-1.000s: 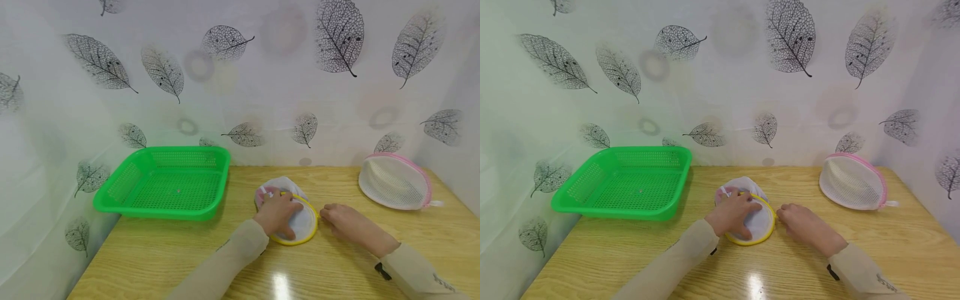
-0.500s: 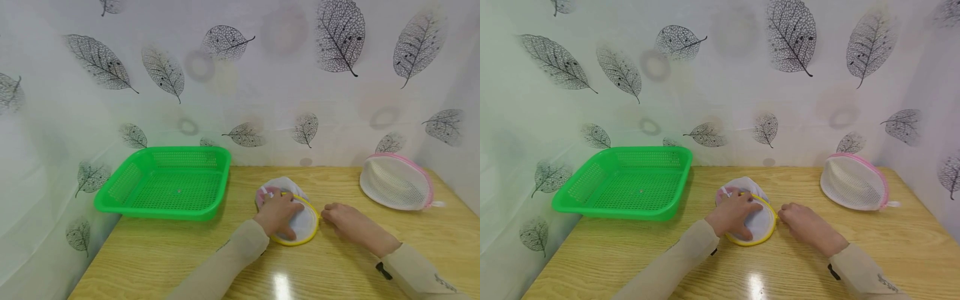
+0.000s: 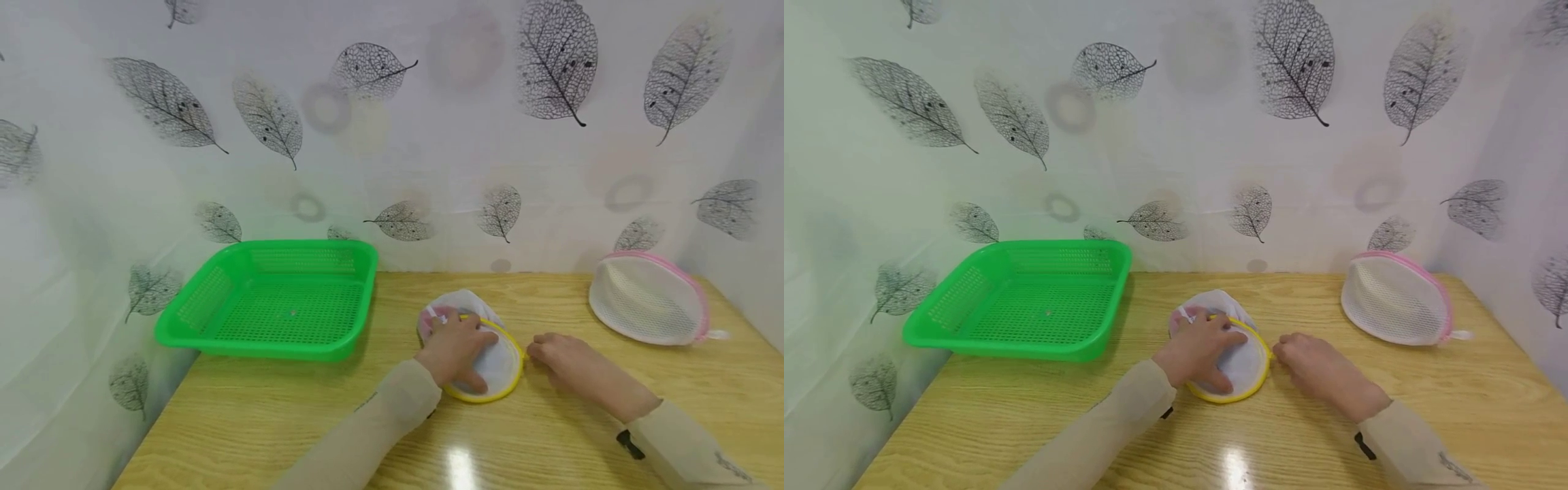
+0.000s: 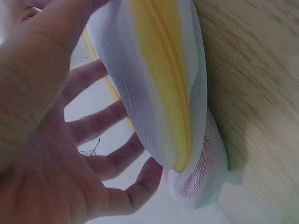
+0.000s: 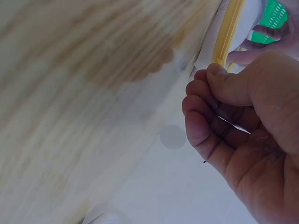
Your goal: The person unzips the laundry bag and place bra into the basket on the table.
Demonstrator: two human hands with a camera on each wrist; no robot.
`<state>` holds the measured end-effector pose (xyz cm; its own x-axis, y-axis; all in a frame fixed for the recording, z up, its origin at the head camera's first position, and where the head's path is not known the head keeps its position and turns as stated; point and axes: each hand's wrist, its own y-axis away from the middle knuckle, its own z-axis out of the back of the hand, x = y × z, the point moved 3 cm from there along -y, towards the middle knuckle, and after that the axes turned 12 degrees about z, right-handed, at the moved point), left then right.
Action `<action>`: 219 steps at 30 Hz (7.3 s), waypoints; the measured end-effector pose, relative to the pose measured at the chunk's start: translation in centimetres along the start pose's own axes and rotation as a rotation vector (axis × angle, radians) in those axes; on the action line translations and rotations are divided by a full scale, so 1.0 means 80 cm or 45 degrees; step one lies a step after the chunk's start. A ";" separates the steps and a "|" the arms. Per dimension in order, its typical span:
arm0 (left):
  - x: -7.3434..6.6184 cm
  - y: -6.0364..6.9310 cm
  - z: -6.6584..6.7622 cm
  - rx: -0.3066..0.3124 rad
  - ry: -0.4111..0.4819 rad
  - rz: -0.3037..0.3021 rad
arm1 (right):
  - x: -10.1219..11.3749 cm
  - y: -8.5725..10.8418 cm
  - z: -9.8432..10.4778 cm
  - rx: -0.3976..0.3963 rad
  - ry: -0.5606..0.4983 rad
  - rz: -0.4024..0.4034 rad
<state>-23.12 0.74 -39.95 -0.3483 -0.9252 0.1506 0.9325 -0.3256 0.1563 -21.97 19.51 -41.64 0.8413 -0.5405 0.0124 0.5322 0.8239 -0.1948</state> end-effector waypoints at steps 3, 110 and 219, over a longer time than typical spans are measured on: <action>0.001 0.003 0.001 0.000 0.038 0.001 | -0.005 -0.002 0.002 -0.008 0.013 -0.021; 0.036 -0.075 0.033 -0.095 0.512 -0.392 | -0.025 -0.029 0.011 -0.291 0.047 -0.070; -0.015 0.007 0.009 0.007 -0.046 -0.114 | -0.031 -0.020 -0.007 0.027 -0.073 -0.096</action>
<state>-22.20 1.83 -39.34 -0.4335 -0.8847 0.1711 0.8970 -0.4055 0.1758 -24.95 19.41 -41.87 0.8022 -0.5913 0.0823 0.5959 0.7847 -0.1707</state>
